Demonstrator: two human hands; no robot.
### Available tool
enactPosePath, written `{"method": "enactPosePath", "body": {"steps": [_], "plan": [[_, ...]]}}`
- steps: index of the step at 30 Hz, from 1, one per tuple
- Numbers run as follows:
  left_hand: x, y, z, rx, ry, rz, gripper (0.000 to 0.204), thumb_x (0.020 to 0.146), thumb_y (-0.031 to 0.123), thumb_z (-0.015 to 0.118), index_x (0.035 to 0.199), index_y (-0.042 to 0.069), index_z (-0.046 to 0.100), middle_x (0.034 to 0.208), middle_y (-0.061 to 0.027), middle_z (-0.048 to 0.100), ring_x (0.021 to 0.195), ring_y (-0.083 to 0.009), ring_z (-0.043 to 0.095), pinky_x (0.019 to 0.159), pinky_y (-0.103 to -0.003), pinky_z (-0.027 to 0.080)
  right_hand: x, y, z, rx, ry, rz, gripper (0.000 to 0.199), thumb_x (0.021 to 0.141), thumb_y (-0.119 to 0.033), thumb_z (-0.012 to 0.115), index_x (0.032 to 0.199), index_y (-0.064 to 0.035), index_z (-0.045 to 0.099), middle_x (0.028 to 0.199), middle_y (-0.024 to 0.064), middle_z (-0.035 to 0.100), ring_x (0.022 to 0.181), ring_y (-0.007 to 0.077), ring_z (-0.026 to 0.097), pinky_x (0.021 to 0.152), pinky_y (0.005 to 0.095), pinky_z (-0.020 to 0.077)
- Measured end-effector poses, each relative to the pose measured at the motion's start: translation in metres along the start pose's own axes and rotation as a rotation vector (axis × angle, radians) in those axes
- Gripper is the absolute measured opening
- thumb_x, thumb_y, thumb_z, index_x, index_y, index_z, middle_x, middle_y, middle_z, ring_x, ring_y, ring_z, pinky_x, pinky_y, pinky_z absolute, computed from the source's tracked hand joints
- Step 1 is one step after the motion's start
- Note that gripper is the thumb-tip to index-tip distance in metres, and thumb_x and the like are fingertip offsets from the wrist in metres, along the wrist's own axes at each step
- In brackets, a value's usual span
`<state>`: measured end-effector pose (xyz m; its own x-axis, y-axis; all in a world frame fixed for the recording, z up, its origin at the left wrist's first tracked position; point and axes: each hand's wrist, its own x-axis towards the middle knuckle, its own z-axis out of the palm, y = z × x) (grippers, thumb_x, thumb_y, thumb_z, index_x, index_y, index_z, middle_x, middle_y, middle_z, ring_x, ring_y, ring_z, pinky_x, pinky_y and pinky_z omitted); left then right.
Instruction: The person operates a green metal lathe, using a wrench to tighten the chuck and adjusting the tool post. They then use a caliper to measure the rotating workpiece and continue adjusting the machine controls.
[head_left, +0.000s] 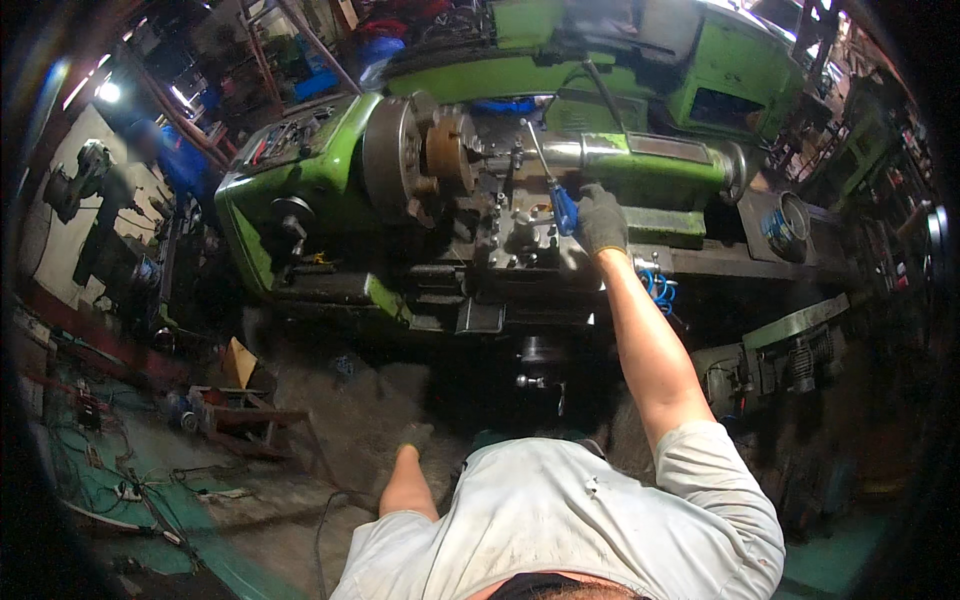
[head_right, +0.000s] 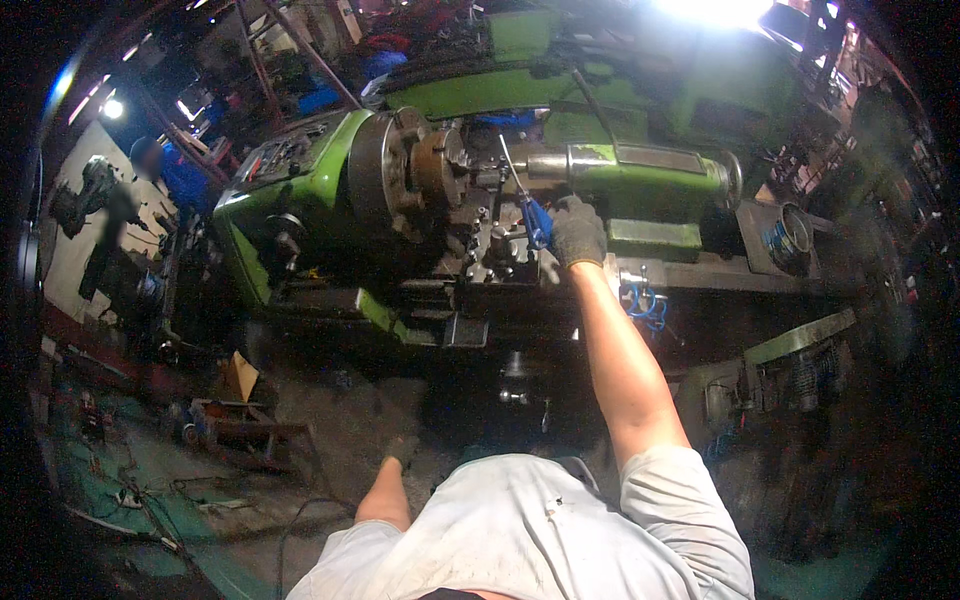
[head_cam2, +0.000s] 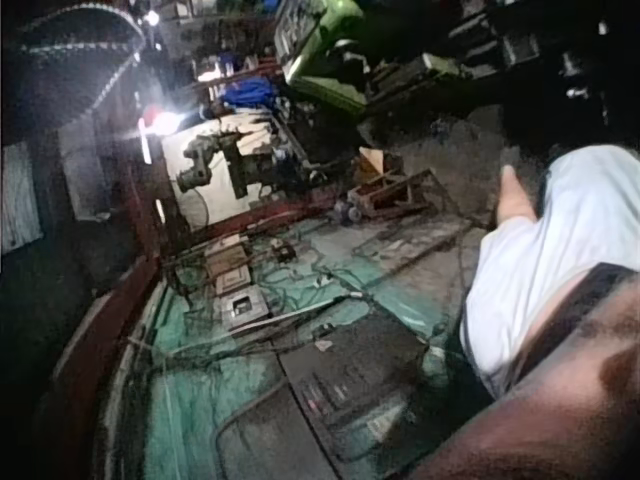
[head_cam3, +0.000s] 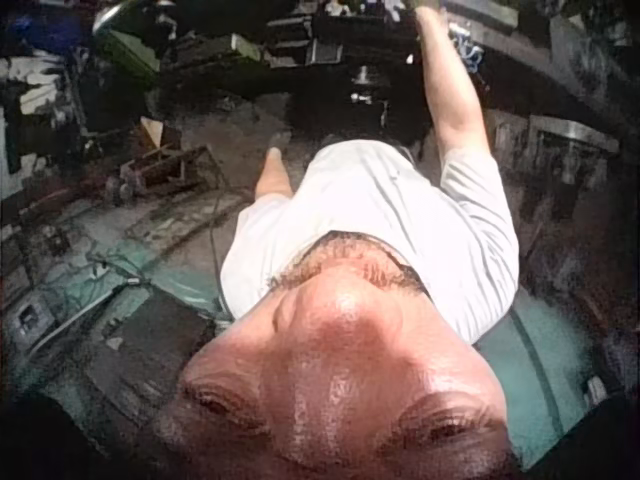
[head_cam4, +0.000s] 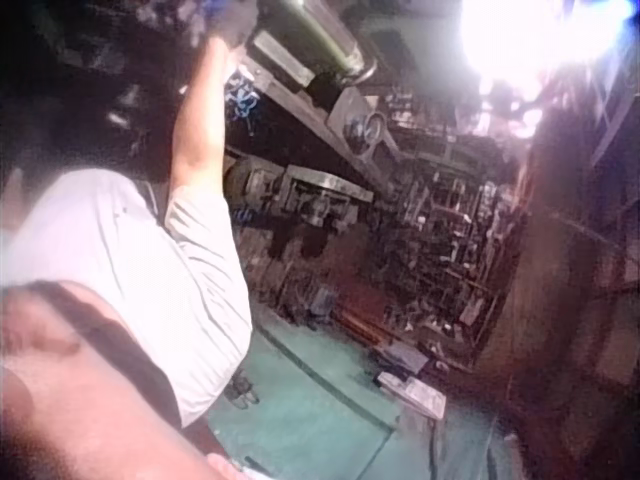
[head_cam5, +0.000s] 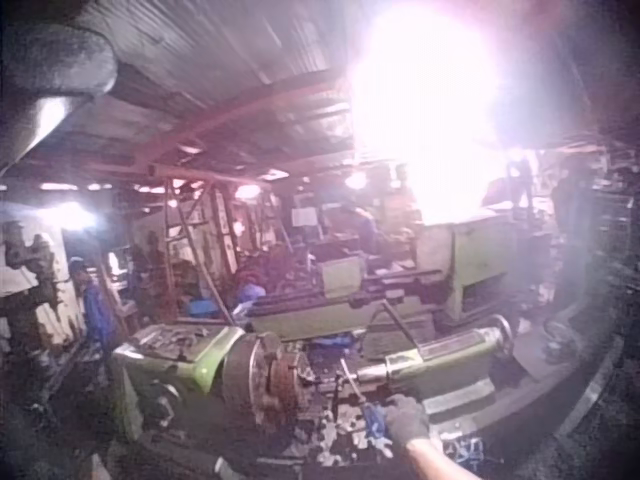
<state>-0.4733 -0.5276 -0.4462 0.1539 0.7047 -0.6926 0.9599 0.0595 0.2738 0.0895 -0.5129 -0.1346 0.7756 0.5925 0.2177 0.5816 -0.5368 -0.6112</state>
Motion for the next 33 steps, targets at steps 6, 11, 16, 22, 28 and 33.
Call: {"method": "enactPosePath", "body": {"steps": [6,11,16,22,28,33], "plan": [[-0.003,-0.025,0.035,0.230,0.041,0.126,0.065,0.097,0.052,0.050,0.131,0.000,0.068,0.140,-0.0278,0.061,0.131,-0.0413,0.059,0.109,-0.048,0.045,0.001,-0.001,0.002,0.090,-0.002,0.043,0.037,0.095,-0.039,0.056,0.117,-0.0150,0.073,0.125,0.0209,0.068,0.118,0.0415,0.064,0.101,0.0500,0.0511],[-0.018,-0.018,0.033,0.239,0.002,0.146,0.063,0.097,0.052,0.049,0.130,0.002,0.069,0.138,-0.0259,0.063,0.129,-0.0406,0.060,0.108,-0.049,0.046,0.006,0.012,0.009,0.092,0.058,-0.019,0.036,0.095,-0.039,0.056,0.117,-0.0159,0.073,0.123,0.0214,0.069,0.115,0.0418,0.065,0.098,0.0514,0.0515],[0.008,-0.010,0.018,0.411,-0.117,0.168,0.058,0.099,0.049,0.046,0.128,0.005,0.071,0.138,-0.0246,0.063,0.126,-0.0405,0.062,0.105,-0.050,0.048,0.004,0.010,0.016,-0.007,0.048,-0.048,0.036,0.096,-0.038,0.055,0.118,-0.0155,0.072,0.120,0.0218,0.069,0.113,0.0419,0.066,0.098,0.0512,0.0516],[0.063,-0.005,0.008,0.269,-0.105,0.214,0.044,0.101,0.037,0.048,0.127,0.010,0.071,0.134,-0.0233,0.066,0.124,-0.0427,0.063,0.104,-0.052,0.050,0.000,0.000,0.013,0.085,0.056,-0.011,0.038,0.096,-0.032,0.051,0.121,-0.0107,0.070,0.125,0.0234,0.067,0.118,0.0415,0.062,0.103,0.0485,0.0479],[0.131,-0.002,0.007,0.382,0.018,0.504,0.035,0.099,0.025,0.051,0.121,0.006,0.071,0.124,-0.0224,0.070,0.119,-0.0424,0.065,0.102,-0.051,0.052,-0.002,0.000,0.001,0.046,0.064,-0.061,0.041,0.096,-0.032,0.052,0.124,-0.0078,0.069,0.125,0.0244,0.067,0.120,0.0414,0.061,0.104,0.0482,0.0472],[0.121,0.037,-0.018,0.566,-0.138,0.568,0.037,0.095,0.026,0.059,0.127,0.010,0.070,0.122,-0.0223,0.070,0.118,-0.0392,0.067,0.100,-0.050,0.052,-0.002,0.009,0.008,0.049,0.091,0.016,0.038,0.097,-0.027,0.047,0.124,-0.0080,0.066,0.125,0.0228,0.066,0.121,0.0408,0.059,0.105,0.0472,0.0454]]}}
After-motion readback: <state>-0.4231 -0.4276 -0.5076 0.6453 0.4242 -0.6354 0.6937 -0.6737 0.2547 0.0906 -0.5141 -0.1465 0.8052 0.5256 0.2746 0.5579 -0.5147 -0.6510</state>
